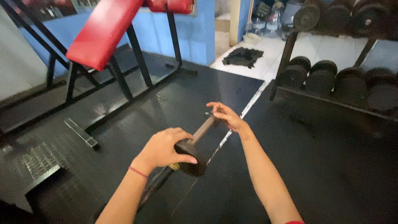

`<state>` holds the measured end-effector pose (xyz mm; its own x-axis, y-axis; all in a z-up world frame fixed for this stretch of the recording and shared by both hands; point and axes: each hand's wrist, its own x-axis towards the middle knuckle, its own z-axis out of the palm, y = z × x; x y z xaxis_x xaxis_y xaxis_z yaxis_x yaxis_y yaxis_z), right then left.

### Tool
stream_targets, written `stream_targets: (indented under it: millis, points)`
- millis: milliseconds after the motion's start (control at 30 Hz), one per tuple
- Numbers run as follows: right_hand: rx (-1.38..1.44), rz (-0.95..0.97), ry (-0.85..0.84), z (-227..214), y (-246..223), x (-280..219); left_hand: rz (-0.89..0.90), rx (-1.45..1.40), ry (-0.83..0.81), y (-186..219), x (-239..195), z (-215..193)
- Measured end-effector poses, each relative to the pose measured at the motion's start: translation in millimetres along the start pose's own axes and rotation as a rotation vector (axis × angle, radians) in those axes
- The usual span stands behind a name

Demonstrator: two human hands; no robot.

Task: The person tightens a clip onto a barbell by hand, rotating it clockwise to secure it in place. The action is repetitive and focused on ensuring the clip is firmly attached to the barbell.

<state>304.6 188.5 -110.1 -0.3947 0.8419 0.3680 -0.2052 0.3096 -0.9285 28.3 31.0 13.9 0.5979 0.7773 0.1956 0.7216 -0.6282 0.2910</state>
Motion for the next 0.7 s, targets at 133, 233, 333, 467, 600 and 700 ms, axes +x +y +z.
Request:
stream_targets:
  millis: [133,233,333,467,600,700]
  points:
    - [0.013,-0.020,0.003,0,5,4,0.006,-0.028,-0.027,-1,1,-1]
    - [0.012,-0.019,0.014,-2,9,7,0.005,-0.040,-0.023,-4,1,0]
    - [-0.004,-0.019,0.018,-3,5,6,-0.011,-0.051,-0.023,-3,1,-2]
    - [0.048,-0.096,-0.068,-2,6,4,-0.014,-0.060,-0.042,1,0,-6]
    - [-0.025,-0.116,-0.108,-4,7,5,-0.012,-0.037,-0.043,-2,0,-3]
    - [-0.102,-0.064,-0.122,-8,2,6,-0.019,-0.038,-0.041,-6,2,-1]
